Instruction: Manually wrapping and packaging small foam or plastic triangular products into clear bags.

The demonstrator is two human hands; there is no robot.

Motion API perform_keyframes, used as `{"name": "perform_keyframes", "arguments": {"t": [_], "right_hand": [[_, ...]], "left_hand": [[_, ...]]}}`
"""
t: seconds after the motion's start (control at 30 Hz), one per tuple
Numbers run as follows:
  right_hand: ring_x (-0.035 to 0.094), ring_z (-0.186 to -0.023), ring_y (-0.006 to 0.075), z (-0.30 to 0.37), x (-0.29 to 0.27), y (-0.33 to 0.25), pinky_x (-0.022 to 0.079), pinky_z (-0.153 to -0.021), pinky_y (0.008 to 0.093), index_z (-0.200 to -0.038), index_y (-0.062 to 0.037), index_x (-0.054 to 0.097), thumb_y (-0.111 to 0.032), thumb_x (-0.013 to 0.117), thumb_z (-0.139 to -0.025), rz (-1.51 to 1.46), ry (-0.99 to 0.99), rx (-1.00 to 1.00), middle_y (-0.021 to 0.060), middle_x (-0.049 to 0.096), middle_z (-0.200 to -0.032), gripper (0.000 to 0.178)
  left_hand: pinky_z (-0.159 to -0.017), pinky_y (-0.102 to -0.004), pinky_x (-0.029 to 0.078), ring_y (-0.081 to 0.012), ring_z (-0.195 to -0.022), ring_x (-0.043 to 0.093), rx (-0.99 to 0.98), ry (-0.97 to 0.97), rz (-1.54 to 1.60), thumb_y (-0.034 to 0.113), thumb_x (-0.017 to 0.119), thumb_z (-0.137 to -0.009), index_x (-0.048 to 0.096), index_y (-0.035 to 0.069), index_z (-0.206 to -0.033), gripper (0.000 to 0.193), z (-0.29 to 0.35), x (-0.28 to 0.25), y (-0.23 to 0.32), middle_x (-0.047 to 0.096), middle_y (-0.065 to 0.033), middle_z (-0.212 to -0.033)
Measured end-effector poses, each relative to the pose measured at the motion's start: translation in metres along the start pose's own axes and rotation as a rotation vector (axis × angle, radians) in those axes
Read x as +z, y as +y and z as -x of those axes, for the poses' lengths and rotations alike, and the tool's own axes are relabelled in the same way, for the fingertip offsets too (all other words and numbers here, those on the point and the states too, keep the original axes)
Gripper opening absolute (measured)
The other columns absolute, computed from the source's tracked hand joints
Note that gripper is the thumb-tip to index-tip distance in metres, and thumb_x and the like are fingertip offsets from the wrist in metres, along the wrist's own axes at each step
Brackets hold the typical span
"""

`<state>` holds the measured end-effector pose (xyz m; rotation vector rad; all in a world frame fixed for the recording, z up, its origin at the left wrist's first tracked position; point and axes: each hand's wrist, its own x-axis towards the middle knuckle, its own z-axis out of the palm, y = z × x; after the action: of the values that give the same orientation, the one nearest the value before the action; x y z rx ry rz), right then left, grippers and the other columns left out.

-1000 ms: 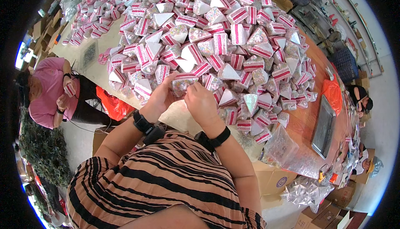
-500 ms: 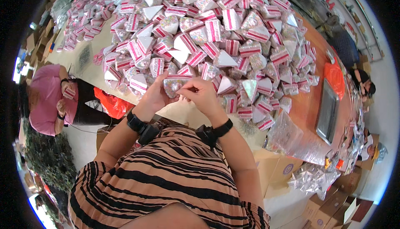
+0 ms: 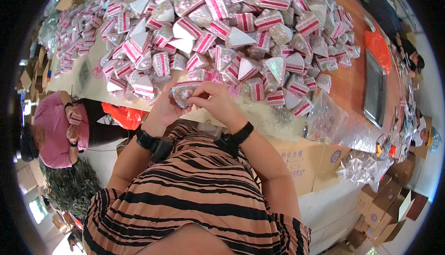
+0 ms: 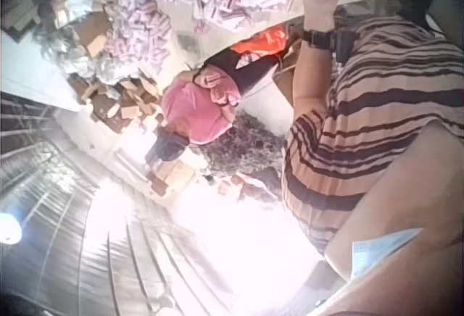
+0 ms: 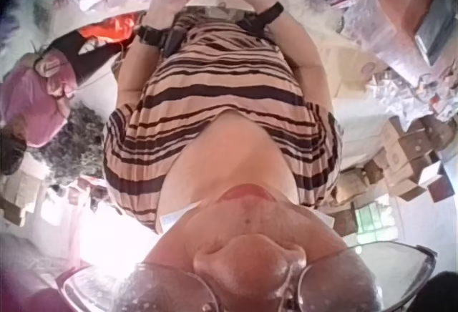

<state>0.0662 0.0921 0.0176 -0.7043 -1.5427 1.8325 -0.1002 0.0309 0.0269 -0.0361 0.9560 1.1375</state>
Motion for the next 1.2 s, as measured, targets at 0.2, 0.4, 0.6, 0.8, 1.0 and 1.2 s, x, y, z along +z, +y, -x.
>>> {"name": "perform_keyframes", "arguments": {"t": [0.2,0.4,0.6,0.8,1.0,1.2], "right_hand": [[0.049,-0.055,0.0065,-0.002,0.015,0.019,0.039,-0.05,0.022,-0.071,0.0004,0.062,-0.009,0.075,-0.073,0.203,0.137,0.008,0.0019,0.057,-0.064,0.016],[0.054,-0.06,0.01,0.018,-0.011,0.043,0.043,-0.053,0.0228,-0.081,-0.0017,0.064,-0.013,0.074,-0.073,0.445,-0.025,-0.272,0.0044,0.061,-0.082,0.017],[0.061,-0.073,0.0264,0.102,-0.098,0.069,0.05,-0.063,0.0369,-0.096,-0.0097,0.064,-0.025,0.062,-0.082,0.882,0.081,0.161,0.0073,0.057,-0.093,0.021],[0.06,-0.079,0.0283,0.137,-0.107,0.091,0.049,-0.065,0.0416,-0.126,-0.0144,0.047,-0.042,0.057,-0.082,1.45,0.142,0.361,0.0071,0.052,-0.097,0.053],[0.057,-0.085,0.0252,0.147,-0.092,0.105,0.047,-0.066,0.0418,-0.129,-0.0115,0.045,-0.045,0.059,-0.079,1.538,0.094,0.306,0.0064,0.051,-0.098,0.061],[0.057,-0.084,0.0238,0.178,-0.081,0.138,0.045,-0.067,0.0389,-0.122,-0.0092,0.05,-0.03,0.059,-0.08,1.542,0.099,0.049,0.0058,0.051,-0.095,0.048]], "left_hand": [[-0.059,-0.0319,0.048,-0.0193,-0.081,0.059,-0.064,-0.207,-0.009,0.041,0.052,-0.09,0.053,0.009,-0.11,0.038,-0.011,-0.035,-0.001,0.061,-0.008,-0.098],[-0.074,-0.0345,0.052,-0.0162,-0.094,0.058,0.485,-0.123,-1.024,0.032,0.055,-0.089,0.051,0.005,-0.121,0.042,0.02,-0.053,0.015,0.06,-0.0087,-0.103],[-0.069,-0.0332,0.052,-0.0239,-0.079,0.065,-0.305,-0.112,-1.898,0.036,0.059,-0.083,0.063,0.005,-0.106,0.039,0.04,-0.188,0.064,0.067,-0.0133,-0.087],[-0.073,-0.0418,0.048,-0.0349,-0.084,0.062,-0.224,0.12,-2.093,0.041,0.069,-0.07,0.063,0.009,-0.106,0.048,0.062,-0.168,0.03,0.064,-0.0187,-0.085],[-0.07,-0.0389,0.047,-0.0322,-0.079,0.057,0.636,-0.29,-1.986,0.018,0.061,-0.078,0.061,0.006,-0.088,0.015,-0.011,-0.083,-0.002,0.057,-0.0116,-0.083],[-0.072,-0.0404,0.047,-0.0322,-0.08,0.057,0.804,-0.421,-1.994,0.014,0.061,-0.077,0.059,0.006,-0.092,0.017,-0.083,-0.016,-0.057,0.056,-0.011,-0.091]]}}
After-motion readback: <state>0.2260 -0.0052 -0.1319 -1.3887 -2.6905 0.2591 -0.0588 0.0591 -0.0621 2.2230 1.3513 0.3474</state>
